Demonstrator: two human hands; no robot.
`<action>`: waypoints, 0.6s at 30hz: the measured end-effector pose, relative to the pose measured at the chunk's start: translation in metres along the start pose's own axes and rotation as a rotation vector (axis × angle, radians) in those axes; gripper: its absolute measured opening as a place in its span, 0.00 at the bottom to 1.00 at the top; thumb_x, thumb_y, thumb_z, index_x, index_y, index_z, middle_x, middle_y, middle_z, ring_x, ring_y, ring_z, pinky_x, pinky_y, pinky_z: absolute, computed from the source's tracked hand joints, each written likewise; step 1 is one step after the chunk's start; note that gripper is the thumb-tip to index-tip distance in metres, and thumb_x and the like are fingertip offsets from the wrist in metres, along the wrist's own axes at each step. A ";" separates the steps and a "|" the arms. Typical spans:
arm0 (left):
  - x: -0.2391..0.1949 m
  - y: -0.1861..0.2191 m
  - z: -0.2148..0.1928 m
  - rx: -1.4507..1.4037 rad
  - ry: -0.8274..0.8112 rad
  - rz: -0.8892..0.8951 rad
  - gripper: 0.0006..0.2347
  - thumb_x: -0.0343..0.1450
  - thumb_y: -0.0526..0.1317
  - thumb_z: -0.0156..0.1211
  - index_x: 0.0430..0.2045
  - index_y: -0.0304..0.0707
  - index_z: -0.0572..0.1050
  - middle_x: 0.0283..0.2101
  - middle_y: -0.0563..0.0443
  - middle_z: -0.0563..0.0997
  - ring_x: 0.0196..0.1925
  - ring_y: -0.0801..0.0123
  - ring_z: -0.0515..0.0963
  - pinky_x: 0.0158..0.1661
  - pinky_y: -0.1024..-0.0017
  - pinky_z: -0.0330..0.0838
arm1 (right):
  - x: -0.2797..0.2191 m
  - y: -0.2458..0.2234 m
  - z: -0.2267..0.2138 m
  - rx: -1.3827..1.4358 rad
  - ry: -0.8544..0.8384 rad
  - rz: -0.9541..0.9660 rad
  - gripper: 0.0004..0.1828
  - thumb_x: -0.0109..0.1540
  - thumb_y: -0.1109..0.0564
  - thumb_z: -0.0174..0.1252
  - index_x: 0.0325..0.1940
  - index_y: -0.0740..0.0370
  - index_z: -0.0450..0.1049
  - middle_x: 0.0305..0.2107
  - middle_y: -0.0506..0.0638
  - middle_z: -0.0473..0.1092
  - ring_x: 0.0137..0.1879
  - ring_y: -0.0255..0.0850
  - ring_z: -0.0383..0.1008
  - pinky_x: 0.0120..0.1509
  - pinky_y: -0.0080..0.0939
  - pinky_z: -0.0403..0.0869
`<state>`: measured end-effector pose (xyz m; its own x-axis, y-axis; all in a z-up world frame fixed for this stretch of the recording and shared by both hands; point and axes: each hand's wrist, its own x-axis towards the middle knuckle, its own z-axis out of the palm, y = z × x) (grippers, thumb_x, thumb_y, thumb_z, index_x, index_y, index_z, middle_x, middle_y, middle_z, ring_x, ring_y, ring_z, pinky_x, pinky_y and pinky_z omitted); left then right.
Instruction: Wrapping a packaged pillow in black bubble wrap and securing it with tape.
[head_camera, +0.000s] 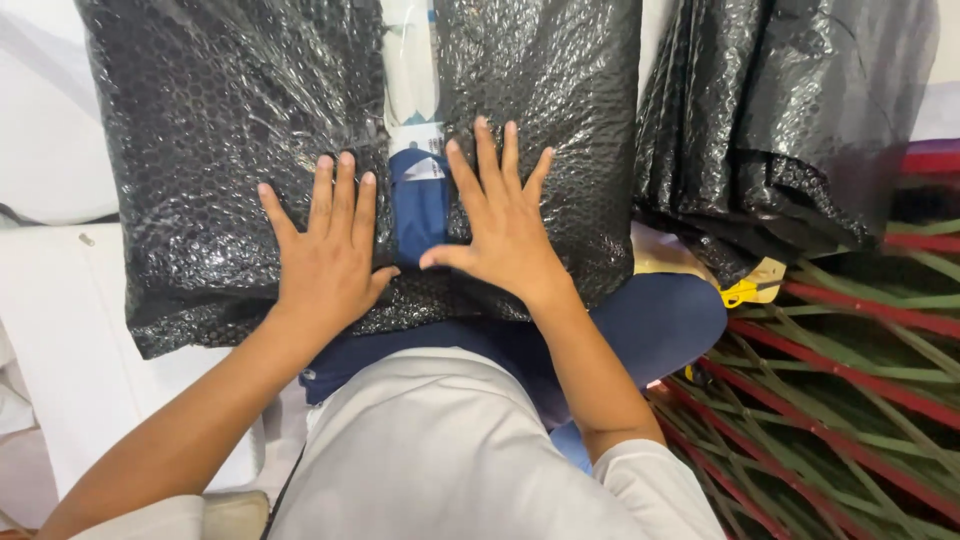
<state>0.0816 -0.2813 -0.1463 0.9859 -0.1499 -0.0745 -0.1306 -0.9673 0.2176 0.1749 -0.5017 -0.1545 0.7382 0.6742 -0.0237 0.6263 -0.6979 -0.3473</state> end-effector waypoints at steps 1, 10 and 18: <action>0.002 0.003 0.001 -0.103 -0.077 -0.020 0.48 0.59 0.41 0.71 0.74 0.25 0.49 0.79 0.24 0.43 0.80 0.33 0.35 0.62 0.13 0.19 | 0.000 -0.005 -0.005 0.085 0.018 -0.047 0.76 0.43 0.11 0.57 0.82 0.56 0.45 0.77 0.73 0.34 0.79 0.79 0.26 0.68 0.96 0.29; 0.003 0.013 -0.012 -0.123 -0.087 -0.022 0.43 0.60 0.27 0.63 0.72 0.19 0.47 0.77 0.21 0.40 0.79 0.33 0.33 0.61 0.18 0.20 | 0.009 -0.027 0.019 -0.155 0.075 -0.103 0.60 0.43 0.47 0.82 0.76 0.50 0.60 0.73 0.77 0.44 0.76 0.82 0.36 0.60 1.01 0.38; 0.007 0.029 -0.013 -0.258 -0.046 -0.074 0.41 0.60 0.21 0.55 0.72 0.18 0.45 0.77 0.21 0.38 0.79 0.34 0.31 0.63 0.22 0.18 | 0.013 -0.043 0.013 -0.130 0.138 -0.103 0.44 0.46 0.65 0.75 0.66 0.64 0.69 0.72 0.79 0.46 0.75 0.84 0.38 0.60 1.01 0.38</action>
<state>0.0858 -0.3081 -0.1280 0.9851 -0.0959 -0.1426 -0.0216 -0.8924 0.4507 0.1549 -0.4598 -0.1522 0.6899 0.7108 0.1371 0.7210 -0.6580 -0.2171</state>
